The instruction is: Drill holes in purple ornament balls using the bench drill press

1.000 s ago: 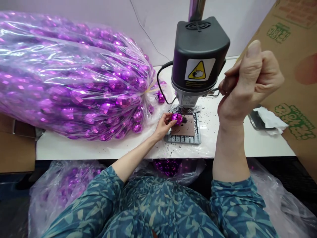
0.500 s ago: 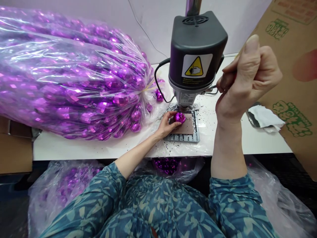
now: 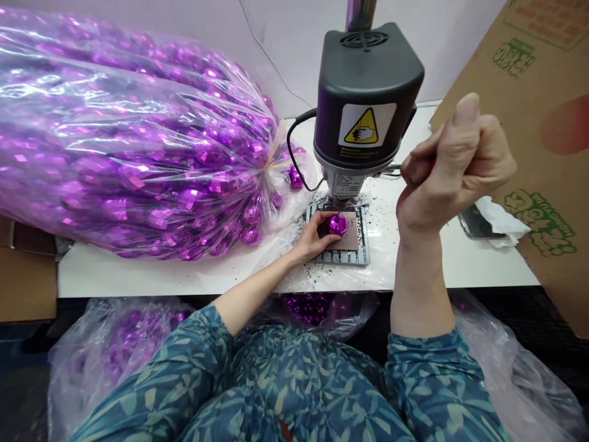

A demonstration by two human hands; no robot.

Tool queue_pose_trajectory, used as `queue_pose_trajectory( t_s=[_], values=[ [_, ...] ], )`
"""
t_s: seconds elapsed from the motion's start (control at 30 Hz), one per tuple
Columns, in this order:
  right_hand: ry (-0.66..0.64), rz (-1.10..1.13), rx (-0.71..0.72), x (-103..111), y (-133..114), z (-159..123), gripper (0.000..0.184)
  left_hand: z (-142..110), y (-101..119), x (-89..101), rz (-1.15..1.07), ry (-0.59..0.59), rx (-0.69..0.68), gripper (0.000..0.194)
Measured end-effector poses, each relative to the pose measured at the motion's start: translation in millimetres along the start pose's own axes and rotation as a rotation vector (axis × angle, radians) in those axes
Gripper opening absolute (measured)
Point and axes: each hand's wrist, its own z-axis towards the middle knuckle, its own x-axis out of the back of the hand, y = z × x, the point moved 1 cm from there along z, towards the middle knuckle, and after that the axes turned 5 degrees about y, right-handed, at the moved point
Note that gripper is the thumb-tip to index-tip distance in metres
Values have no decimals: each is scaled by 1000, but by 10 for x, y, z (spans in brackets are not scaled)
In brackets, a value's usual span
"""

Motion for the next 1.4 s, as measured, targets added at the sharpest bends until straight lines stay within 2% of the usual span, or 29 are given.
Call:
queue_pose_trajectory(
  t_s=[0.1,0.3,0.47,0.7,0.83,0.97,1.1,1.27,1.4],
  values=[
    [56,88,-8,67,-19,-124,59,-5,25,-7,-25,22,21,52],
    [57,98,-13,168,63,-250,63,-12,69,-25,-87,63,78,53],
    [111,162,73,181,204,-283,63,-14,49,-28,-126,61,115,54],
    [123,278,236,213,353,-342,53,-22,65,-31,-102,60,80,52],
    [196,189,196,260,462,-379,65,-18,67,-36,-127,71,105,52],
    [234,65,171,297,538,-416,73,-15,32,-31,-81,62,61,50],
    [210,63,198,316,581,-435,69,-12,-9,-11,-6,39,-10,49],
    [178,78,234,364,635,-522,71,-15,-28,-1,5,18,-17,52],
    [150,70,197,328,499,-512,72,-14,-21,-12,-33,22,-3,54]
  ],
)
